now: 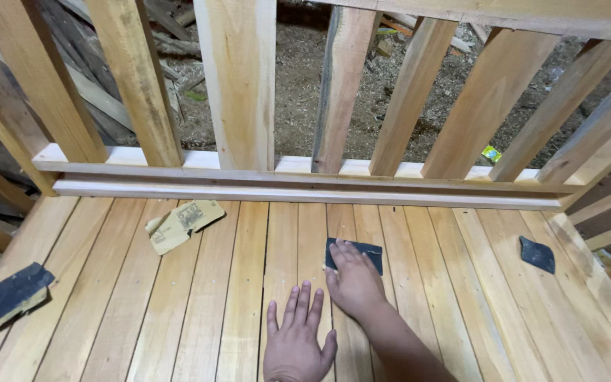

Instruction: The person sands the wooden plank surface of a slatted bench-like structure by hand, rubbing sandpaper back and forth across the planks. They reposition the sandpaper and shift to different sections of the wooden surface, continuing to sand across the boards.

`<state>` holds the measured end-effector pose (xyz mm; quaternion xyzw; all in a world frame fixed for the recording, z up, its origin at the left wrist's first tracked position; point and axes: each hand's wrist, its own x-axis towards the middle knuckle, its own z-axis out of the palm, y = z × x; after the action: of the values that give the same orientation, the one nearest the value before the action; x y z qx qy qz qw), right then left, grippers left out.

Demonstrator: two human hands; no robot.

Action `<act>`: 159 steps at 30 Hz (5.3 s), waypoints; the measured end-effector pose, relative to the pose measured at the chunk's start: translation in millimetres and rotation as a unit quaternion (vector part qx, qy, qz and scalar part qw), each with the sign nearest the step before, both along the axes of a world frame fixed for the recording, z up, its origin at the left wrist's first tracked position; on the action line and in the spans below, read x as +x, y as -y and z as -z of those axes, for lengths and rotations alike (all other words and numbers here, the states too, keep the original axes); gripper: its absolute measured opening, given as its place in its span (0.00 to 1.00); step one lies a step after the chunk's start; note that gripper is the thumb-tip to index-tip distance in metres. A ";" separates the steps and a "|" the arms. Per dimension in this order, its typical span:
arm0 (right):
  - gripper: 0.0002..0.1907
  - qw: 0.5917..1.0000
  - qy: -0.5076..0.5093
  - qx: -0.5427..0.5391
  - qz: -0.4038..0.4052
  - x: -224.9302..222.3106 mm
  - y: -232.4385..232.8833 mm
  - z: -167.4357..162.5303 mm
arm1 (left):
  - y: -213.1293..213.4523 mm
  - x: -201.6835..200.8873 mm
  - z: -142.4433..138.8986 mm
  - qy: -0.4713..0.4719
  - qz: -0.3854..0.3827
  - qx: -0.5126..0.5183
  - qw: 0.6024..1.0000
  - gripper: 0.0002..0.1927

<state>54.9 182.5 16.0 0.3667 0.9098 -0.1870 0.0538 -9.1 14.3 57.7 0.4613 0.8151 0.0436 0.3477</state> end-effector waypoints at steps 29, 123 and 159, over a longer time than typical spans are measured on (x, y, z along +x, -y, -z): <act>0.33 1.000 -0.017 0.006 0.007 -29.3 -28.4 8.7 | -18.0 -9.4 51.6 -0.267 -0.017 0.354 0.896 0.43; 0.31 0.990 0.049 0.027 0.133 -10.9 -93.5 -0.4 | -13.0 -9.4 60.7 -0.262 -0.005 0.321 0.910 0.42; 0.38 0.992 0.069 0.078 0.064 47.8 -41.2 5.8 | -13.4 -8.2 66.1 -0.269 -0.009 0.339 0.901 0.41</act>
<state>102.7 223.7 10.2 0.4397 0.8902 -0.0924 0.0755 -17.3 27.6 -8.4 0.5380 0.8176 0.1952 -0.0625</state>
